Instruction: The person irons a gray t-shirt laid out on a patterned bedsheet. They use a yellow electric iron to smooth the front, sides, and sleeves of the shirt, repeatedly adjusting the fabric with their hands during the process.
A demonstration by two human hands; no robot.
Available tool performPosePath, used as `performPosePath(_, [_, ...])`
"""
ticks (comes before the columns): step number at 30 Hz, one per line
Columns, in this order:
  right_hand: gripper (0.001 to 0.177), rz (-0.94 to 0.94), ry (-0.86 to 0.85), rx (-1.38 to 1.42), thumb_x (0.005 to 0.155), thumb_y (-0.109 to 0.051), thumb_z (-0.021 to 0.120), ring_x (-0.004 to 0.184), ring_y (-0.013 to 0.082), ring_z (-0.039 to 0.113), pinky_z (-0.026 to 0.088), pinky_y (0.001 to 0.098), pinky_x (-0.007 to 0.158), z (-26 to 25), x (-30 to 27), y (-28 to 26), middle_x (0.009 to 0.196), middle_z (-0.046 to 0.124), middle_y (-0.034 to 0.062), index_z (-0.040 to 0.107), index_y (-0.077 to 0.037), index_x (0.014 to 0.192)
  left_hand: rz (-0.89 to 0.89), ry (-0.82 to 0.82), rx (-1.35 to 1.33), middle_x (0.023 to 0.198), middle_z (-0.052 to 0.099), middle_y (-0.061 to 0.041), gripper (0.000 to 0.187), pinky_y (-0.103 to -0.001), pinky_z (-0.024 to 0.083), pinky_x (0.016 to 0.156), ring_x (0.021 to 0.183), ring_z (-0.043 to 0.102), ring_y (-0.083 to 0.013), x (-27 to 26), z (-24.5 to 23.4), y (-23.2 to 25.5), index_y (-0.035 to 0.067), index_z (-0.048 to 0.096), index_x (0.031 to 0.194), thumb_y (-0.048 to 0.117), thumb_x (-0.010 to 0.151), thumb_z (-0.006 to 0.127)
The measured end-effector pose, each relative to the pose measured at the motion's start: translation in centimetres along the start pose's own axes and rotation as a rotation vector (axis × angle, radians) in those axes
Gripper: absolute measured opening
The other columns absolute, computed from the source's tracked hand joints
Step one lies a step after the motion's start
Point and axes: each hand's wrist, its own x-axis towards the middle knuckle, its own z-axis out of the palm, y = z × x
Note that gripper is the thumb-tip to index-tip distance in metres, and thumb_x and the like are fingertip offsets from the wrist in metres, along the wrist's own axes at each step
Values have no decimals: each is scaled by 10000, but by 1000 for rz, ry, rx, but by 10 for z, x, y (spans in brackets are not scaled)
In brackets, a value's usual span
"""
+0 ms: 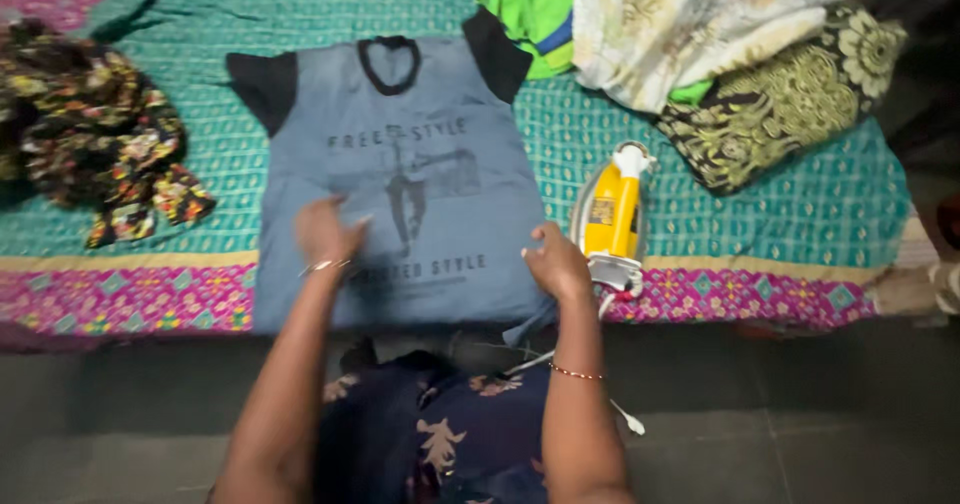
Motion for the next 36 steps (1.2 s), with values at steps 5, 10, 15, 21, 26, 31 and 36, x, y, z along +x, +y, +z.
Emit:
performPosePath(5, [409,111,-57,-236,877,-92,591,1177,450,621,489,517,1018,45,-7,-4,1219,653,247,553,-67,1284,-726,-79,230,1304,568,-281,820,-577,471,971,1233,518,-465,-87,-41,-134,4,589,1292,516,725,887])
performPosePath(10, [481,233,-53,-408,882,-131,618,1308,487,522,473,583,1048,39,-46,-22,1391,537,261,508,-74,1347,-555,99,61,1435,464,-206,679,-573,451,1040,1312,444,-448,-157,-14,-169,77,546,1314,405,801,848])
performPosePath(15, [611,335,-9,-406,866,-194,682,1283,483,523,452,610,1032,48,-79,-34,1432,459,265,413,-94,1405,-603,280,-166,1368,388,-255,759,-569,417,1030,1249,423,-484,-159,-12,-156,19,510,1309,293,717,897])
performPosePath(21, [403,199,229,-224,939,-153,595,1158,513,603,494,570,968,74,-78,11,1283,585,288,484,-63,1316,-497,129,-150,1392,409,-229,316,-500,474,1035,1204,509,-439,-169,-32,-145,69,643,1095,196,850,798])
performPosePath(26, [264,107,387,-101,857,-72,604,1095,465,637,503,516,934,73,-97,8,1117,668,258,581,-79,1120,-595,-19,-162,1316,524,-137,221,-526,488,958,1200,539,-406,-169,-51,-130,139,685,1057,275,889,728])
performPosePath(31, [253,131,407,-35,870,-51,583,1033,450,668,521,503,887,54,-115,4,1060,703,231,610,-128,1109,-668,-115,-288,1154,705,-200,313,-532,505,927,1092,653,-443,-158,-84,-153,110,643,1163,319,939,703])
performPosePath(36, [299,-25,369,-15,782,-61,668,999,383,700,546,452,856,20,-137,12,1041,711,188,611,-111,1071,-625,-122,-340,1159,723,-188,356,-485,523,960,1112,679,-401,-150,-116,-176,120,657,1136,284,835,752])
